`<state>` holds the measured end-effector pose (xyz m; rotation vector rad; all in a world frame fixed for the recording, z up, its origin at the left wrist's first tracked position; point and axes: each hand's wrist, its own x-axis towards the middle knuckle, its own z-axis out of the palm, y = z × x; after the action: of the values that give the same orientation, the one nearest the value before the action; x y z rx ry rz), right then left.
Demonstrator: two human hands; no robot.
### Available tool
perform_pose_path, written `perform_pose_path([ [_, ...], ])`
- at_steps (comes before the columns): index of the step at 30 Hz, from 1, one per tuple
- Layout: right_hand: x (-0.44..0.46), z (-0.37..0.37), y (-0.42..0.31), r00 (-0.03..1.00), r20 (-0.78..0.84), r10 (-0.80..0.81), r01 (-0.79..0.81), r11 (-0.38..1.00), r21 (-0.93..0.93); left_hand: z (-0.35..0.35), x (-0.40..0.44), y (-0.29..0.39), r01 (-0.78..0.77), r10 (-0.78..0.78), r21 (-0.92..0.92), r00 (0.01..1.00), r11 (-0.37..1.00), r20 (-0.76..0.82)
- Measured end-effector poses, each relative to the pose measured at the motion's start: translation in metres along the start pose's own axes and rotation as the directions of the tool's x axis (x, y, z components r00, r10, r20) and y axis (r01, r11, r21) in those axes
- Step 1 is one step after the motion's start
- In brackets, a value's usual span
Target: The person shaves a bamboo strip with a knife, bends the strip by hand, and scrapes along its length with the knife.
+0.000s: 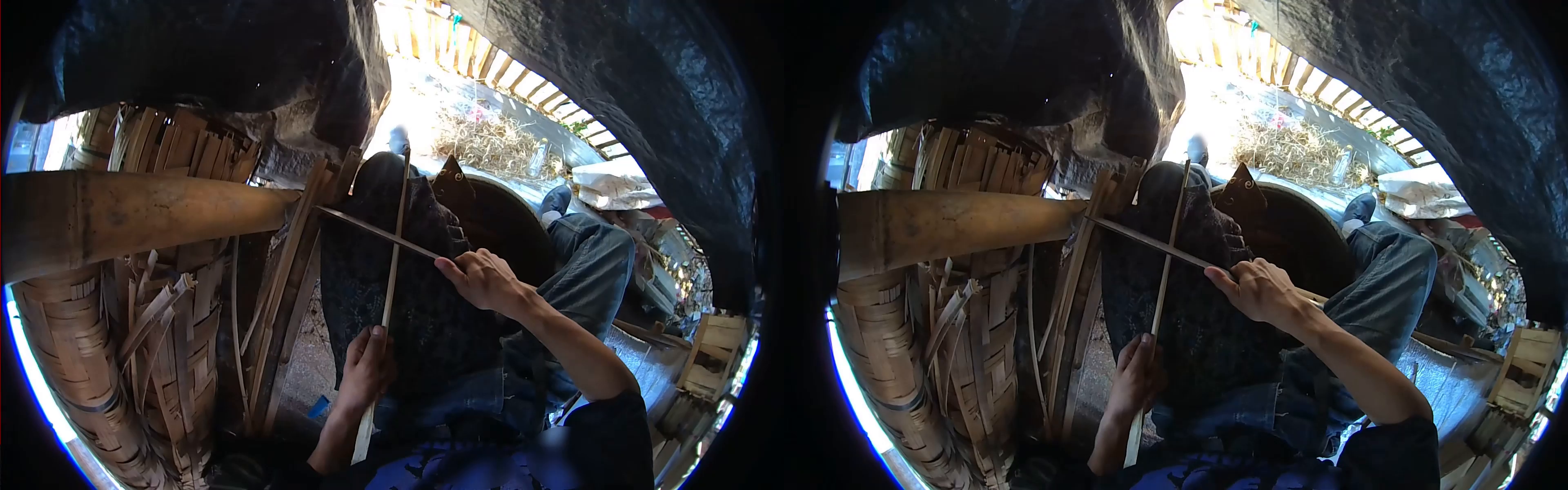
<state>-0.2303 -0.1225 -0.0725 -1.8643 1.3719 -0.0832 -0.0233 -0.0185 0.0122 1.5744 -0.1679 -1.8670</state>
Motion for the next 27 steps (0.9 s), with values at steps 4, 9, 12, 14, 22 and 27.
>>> perform_pose_path([
  [4, 0.004, -0.009, -0.01, 0.989, 0.12, 0.085, -0.092, 0.994, 0.055, 0.005, -0.003, 0.003, 0.038, -0.027, 0.157, 0.997, 0.987, -0.072],
  [9, 0.002, -0.031, -0.023, 0.928, 0.284, 0.242, -0.255, 0.967, 0.009, -0.001, 0.005, 0.009, 0.021, -0.005, 0.359, 0.999, 0.933, -0.044],
  [12, -0.01, -0.022, -0.016, 0.983, 0.081, 0.163, -0.162, 0.987, -0.019, 0.002, 0.007, 0.012, -0.017, 0.035, 0.379, 0.999, 0.925, -0.041],
  [14, -0.013, -0.03, -0.02, 0.972, 0.108, 0.207, -0.203, 0.978, -0.053, 0.004, 0.008, 0.014, -0.034, 0.049, 0.398, 0.998, 0.917, -0.028],
  [22, -0.017, -0.01, -0.011, 0.992, -0.049, 0.12, -0.124, 0.987, -0.098, -0.005, 0.01, 0.0, -0.196, 0.293, 0.69, 0.956, 0.696, -0.024],
  [27, -0.011, -0.003, -0.016, 0.992, -0.081, 0.093, -0.101, 0.988, -0.115, -0.004, -0.004, -0.003, -0.169, 0.276, 0.697, 0.96, 0.697, -0.042],
])
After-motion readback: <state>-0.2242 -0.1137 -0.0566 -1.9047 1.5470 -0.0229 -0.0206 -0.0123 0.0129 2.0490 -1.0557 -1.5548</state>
